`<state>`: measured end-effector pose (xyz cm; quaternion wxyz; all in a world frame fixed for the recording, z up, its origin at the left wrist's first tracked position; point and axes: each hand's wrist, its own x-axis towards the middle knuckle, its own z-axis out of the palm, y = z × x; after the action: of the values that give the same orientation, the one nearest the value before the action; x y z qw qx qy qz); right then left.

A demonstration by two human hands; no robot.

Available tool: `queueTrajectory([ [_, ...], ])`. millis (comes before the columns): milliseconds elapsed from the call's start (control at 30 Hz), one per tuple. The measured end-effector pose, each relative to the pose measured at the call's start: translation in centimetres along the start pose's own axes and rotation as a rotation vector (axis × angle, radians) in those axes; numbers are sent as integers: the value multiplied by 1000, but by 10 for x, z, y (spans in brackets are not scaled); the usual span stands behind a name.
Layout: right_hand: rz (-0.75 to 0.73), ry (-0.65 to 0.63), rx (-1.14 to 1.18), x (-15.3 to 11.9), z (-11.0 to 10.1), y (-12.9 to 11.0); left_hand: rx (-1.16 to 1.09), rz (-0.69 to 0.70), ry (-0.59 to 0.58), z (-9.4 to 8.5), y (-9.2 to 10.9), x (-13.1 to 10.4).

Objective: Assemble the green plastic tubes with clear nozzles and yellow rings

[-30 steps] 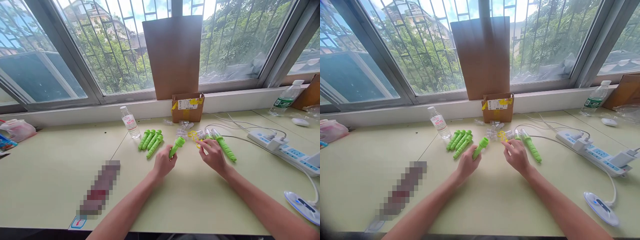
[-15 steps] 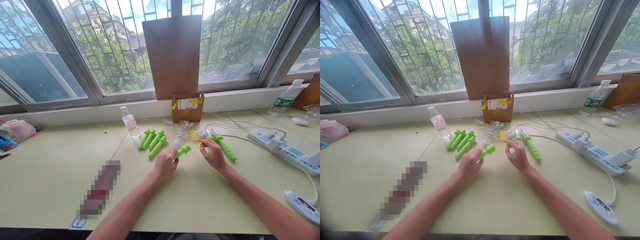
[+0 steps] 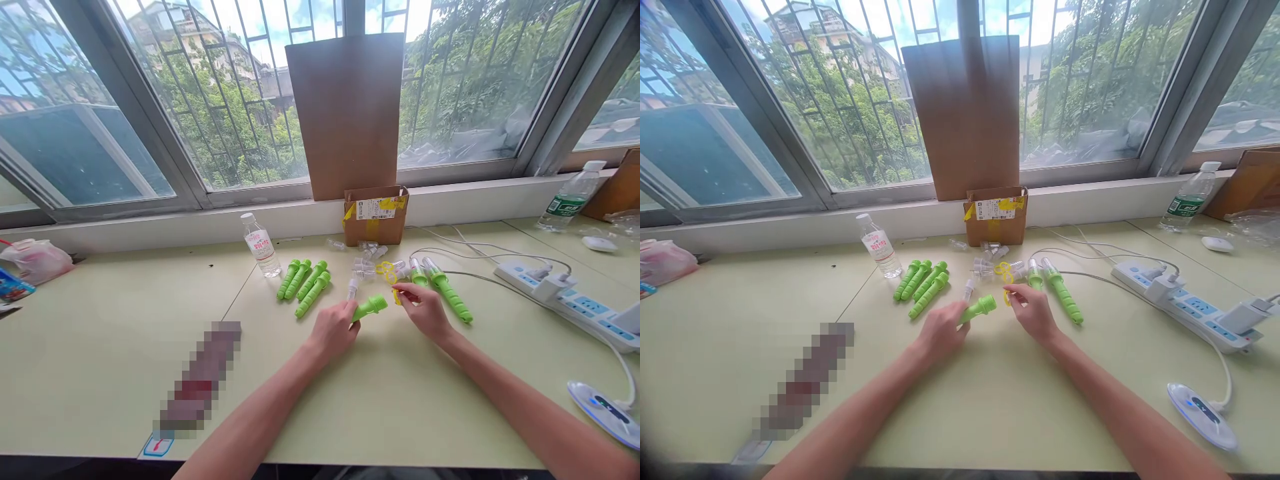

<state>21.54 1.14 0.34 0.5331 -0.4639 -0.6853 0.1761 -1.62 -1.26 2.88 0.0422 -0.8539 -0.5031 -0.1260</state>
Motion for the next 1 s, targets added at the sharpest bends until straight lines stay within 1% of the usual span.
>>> queueTrajectory([
  [167, 17, -21, 88, -1, 1, -5, -18, 9, -15, 1, 0, 0],
  [367, 38, -102, 211, -4, 4, -9, -5, 8, -29, 0, 0, 0],
  [533, 46, -143, 155, -5, 5, -8, 19, 65, -25, -1, 1, -1],
  [667, 47, -130, 145, -5, 4, -9, 23, 81, -31, -2, 0, -2],
  [1000, -48, -126, 122, -3, 2, -15, 25, 91, -27, -2, 0, -2],
])
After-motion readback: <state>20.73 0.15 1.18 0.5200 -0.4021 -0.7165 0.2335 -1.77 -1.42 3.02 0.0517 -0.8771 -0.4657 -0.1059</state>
